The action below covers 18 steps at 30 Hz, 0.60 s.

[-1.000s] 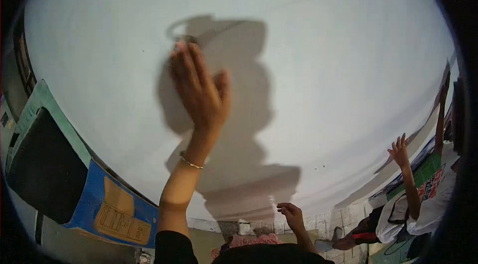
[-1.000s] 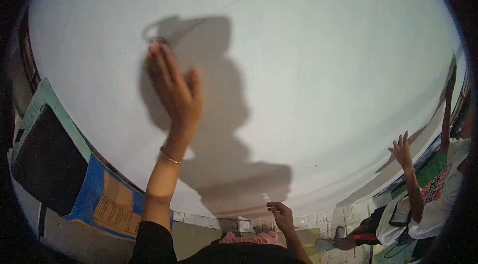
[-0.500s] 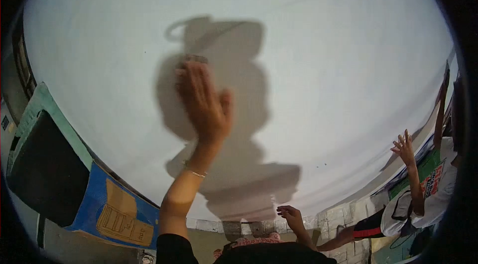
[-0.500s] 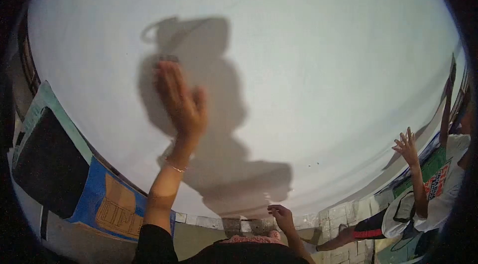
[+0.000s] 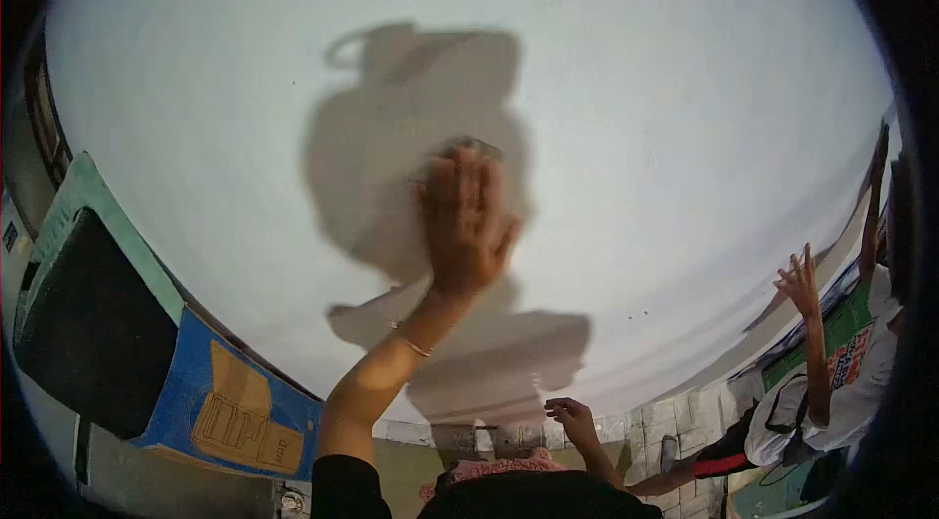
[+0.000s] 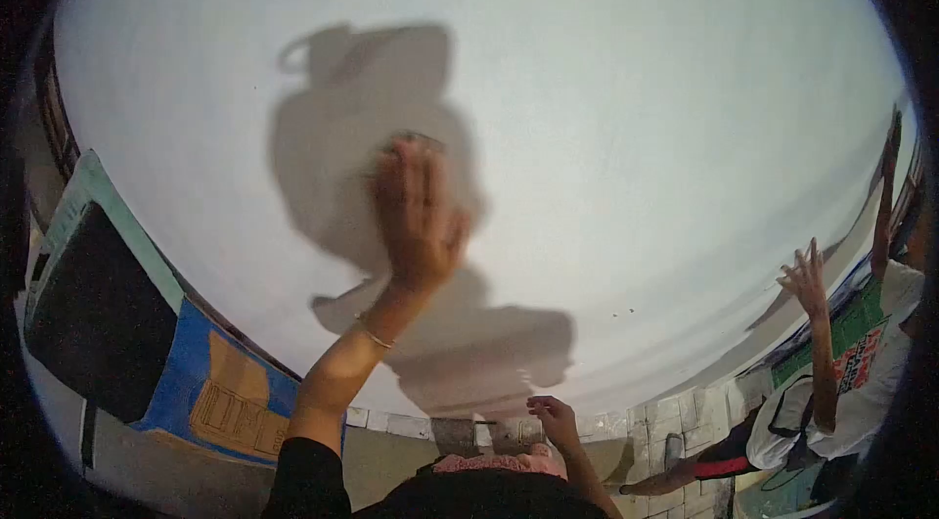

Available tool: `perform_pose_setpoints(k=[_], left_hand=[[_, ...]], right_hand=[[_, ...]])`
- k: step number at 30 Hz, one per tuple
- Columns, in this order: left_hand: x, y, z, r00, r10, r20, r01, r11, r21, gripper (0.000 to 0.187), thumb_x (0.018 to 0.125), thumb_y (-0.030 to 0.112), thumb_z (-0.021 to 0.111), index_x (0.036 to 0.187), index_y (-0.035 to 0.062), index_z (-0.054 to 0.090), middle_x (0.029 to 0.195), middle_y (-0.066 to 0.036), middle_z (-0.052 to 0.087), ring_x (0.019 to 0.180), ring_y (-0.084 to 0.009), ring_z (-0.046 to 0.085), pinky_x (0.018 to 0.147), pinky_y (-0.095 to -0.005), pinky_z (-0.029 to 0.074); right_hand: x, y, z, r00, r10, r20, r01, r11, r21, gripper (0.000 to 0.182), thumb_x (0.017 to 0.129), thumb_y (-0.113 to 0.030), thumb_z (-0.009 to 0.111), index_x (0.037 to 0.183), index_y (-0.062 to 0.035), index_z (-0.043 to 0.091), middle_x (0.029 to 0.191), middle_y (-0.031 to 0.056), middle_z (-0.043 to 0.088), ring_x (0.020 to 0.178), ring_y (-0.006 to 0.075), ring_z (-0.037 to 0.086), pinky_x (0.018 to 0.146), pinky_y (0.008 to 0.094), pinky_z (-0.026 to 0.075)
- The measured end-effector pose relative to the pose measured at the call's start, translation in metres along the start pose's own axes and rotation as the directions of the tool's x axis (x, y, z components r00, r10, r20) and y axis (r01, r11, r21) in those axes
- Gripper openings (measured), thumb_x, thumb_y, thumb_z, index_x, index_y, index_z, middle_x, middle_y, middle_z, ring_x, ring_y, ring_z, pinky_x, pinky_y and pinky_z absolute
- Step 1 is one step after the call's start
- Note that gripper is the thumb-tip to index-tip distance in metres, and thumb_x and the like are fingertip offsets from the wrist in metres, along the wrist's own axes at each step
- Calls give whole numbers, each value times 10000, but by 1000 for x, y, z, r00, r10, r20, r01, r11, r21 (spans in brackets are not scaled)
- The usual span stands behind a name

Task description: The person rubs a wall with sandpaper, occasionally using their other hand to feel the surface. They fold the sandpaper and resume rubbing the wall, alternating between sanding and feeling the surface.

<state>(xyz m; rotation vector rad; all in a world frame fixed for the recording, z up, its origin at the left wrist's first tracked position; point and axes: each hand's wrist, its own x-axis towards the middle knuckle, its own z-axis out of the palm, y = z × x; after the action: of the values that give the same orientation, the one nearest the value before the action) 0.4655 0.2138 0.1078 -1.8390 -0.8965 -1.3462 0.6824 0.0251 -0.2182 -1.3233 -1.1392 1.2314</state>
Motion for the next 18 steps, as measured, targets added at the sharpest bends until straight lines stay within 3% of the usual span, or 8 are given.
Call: perform_pose_setpoints(k=[3,5,7,9,13,16,18], left_hand=[[-14,4,3,983,183,21,-184,980,77,678,945,502,374,1485,121,224,1550,-181,93,1428,-367,79,1106,-603,18],[-7,-27,-6,998,-45,-53,46,999,16,655,936,462,441,1478,143,259,1552,-145,133,1428,-343,107,1116,-583,49],[10,-64,-19,961,-157,-227,160,987,-7,663,968,425,385,1494,91,160,1554,-156,106,1433,-339,81,1135,-529,11],[25,-80,-39,906,-306,-292,328,944,26,665,989,406,324,1492,46,81,1554,-167,90,1435,-338,54,1143,-492,-1],[16,-57,-25,963,-178,-202,179,984,-12,685,986,434,305,1491,38,65,1545,-195,100,1434,-336,69,1140,-507,4],[-7,-19,-15,1000,9,2,-9,994,-109,685,978,430,329,1492,44,90,1544,-185,124,1434,-334,80,1140,-511,18],[-6,-32,-17,998,-41,-42,39,998,-58,676,977,438,327,1491,51,117,1546,-173,132,1434,-323,92,1141,-514,24]], right_hand=[[-4,-6,4,1000,11,17,-10,999,-41,259,943,-181,546,1107,4,623,1044,106,668,918,195,643,802,324,501],[0,-5,5,1000,12,16,-13,1000,7,255,941,-179,549,1112,-4,623,1050,99,667,916,196,644,801,325,501],[-3,-7,3,1000,11,-1,-11,1000,23,255,937,-188,557,1108,-13,629,1036,96,672,910,191,645,795,322,501],[-8,-8,1,999,22,-30,-20,999,44,258,934,-201,563,1096,-14,636,1018,96,677,915,190,646,793,322,501],[-12,-18,2,999,17,-37,-16,1000,22,220,933,-112,551,1071,45,620,1008,134,669,895,211,646,812,340,520],[-8,-15,3,1000,-15,2,15,999,34,263,938,-199,553,1088,1,634,1014,110,675,905,198,647,790,334,505],[-5,-16,4,1000,-21,22,21,1000,20,259,940,-196,552,1092,-3,632,1016,110,674,907,199,647,789,335,505]])
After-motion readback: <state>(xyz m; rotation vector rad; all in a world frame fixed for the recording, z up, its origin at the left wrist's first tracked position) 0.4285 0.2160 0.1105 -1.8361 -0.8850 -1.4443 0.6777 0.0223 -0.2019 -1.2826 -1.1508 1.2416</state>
